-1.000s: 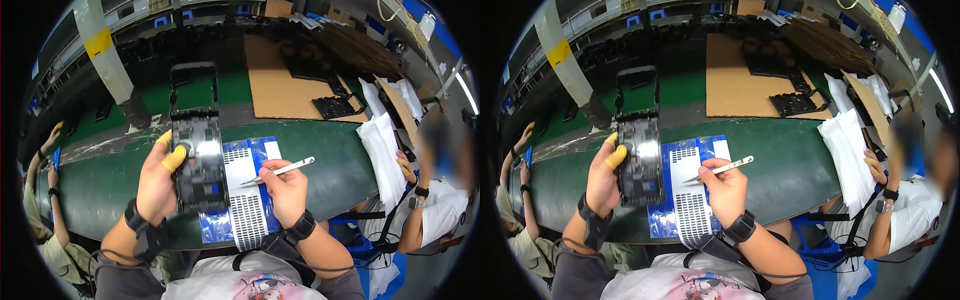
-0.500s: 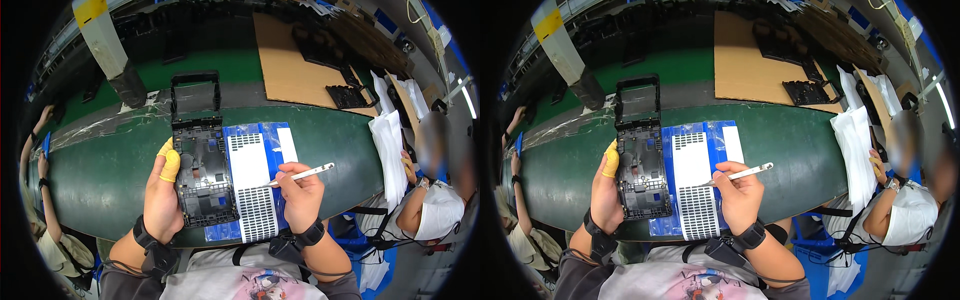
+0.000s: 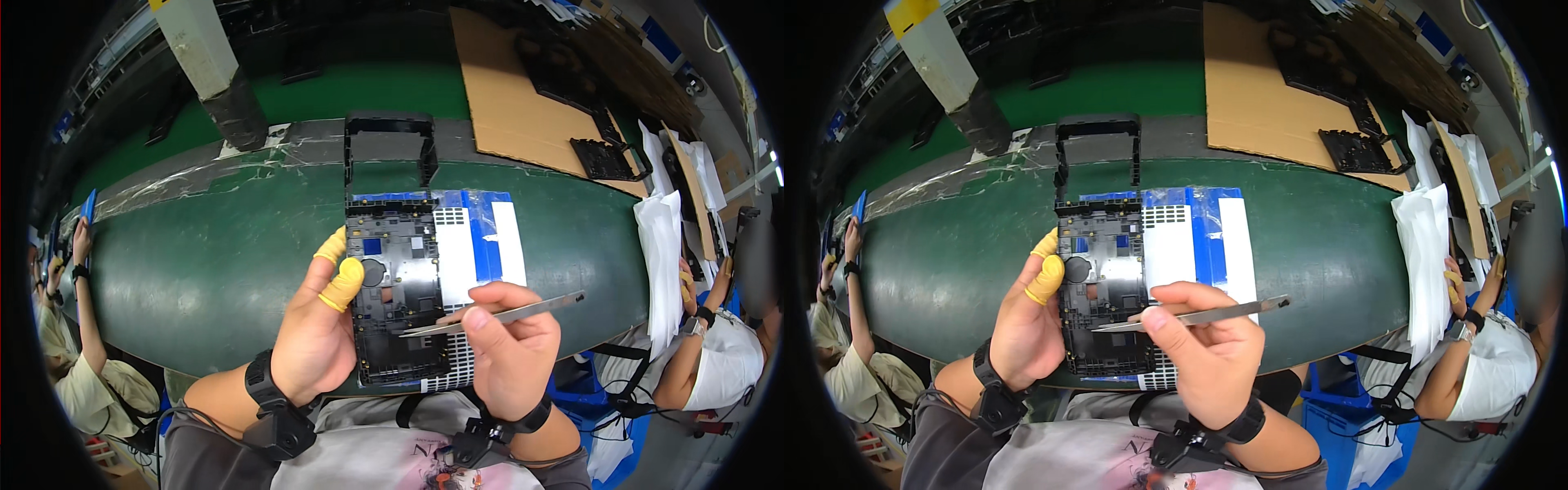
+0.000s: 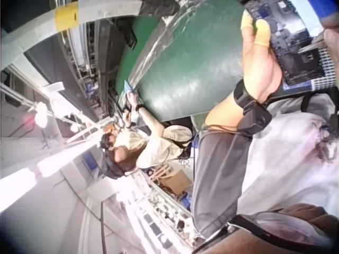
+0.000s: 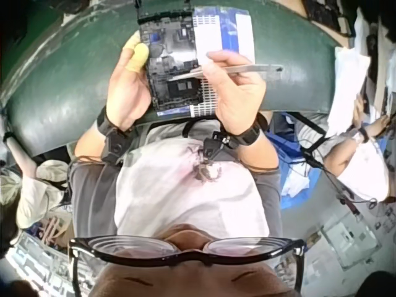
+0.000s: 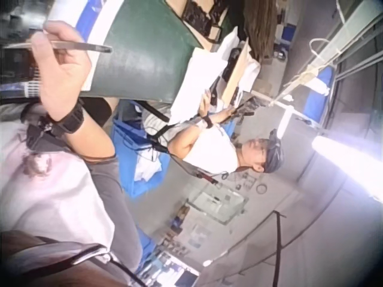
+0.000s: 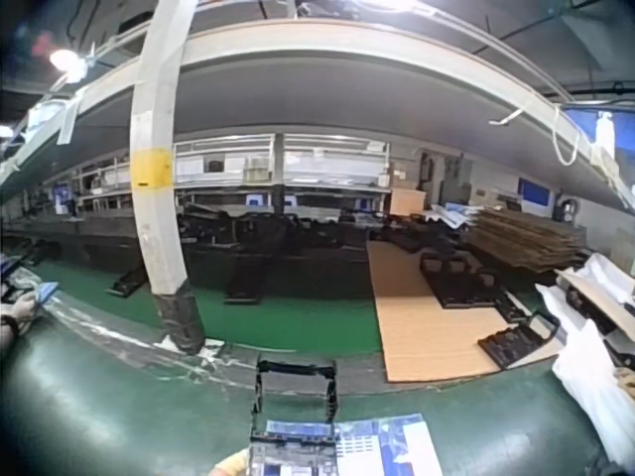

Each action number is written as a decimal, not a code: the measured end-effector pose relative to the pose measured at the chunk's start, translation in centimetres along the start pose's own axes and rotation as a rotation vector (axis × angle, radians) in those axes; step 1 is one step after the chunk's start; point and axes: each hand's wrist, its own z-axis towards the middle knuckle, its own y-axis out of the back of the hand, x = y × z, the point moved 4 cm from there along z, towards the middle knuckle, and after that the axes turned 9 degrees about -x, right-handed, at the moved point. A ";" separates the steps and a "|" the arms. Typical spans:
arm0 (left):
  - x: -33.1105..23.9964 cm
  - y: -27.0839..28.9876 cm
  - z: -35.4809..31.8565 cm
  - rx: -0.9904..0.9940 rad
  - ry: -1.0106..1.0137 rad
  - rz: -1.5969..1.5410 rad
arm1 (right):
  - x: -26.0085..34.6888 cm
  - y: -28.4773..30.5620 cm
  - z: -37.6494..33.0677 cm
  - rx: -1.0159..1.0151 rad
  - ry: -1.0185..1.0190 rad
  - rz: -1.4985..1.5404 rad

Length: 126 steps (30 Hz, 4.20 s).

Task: Assembling internal components of an electronic device using tweezers on an assembly line.

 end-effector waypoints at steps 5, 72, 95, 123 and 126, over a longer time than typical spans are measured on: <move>0.1 0.5 0.1 -0.070 -0.005 0.048 | -1.3 -0.6 -0.2 0.029 -0.031 0.012; -1.9 0.6 1.0 -0.062 -0.156 0.011 | -1.8 3.4 3.2 -0.170 0.034 -0.206; 0.1 0.2 -0.2 0.052 -0.024 -0.019 | -1.5 -1.3 1.0 0.007 -0.017 0.050; -0.6 0.8 0.8 0.051 -0.005 0.045 | 1.4 4.0 1.8 -0.197 0.078 0.271; -1.2 -0.4 2.6 0.116 0.088 -0.013 | 3.3 10.1 0.7 -0.333 0.176 0.199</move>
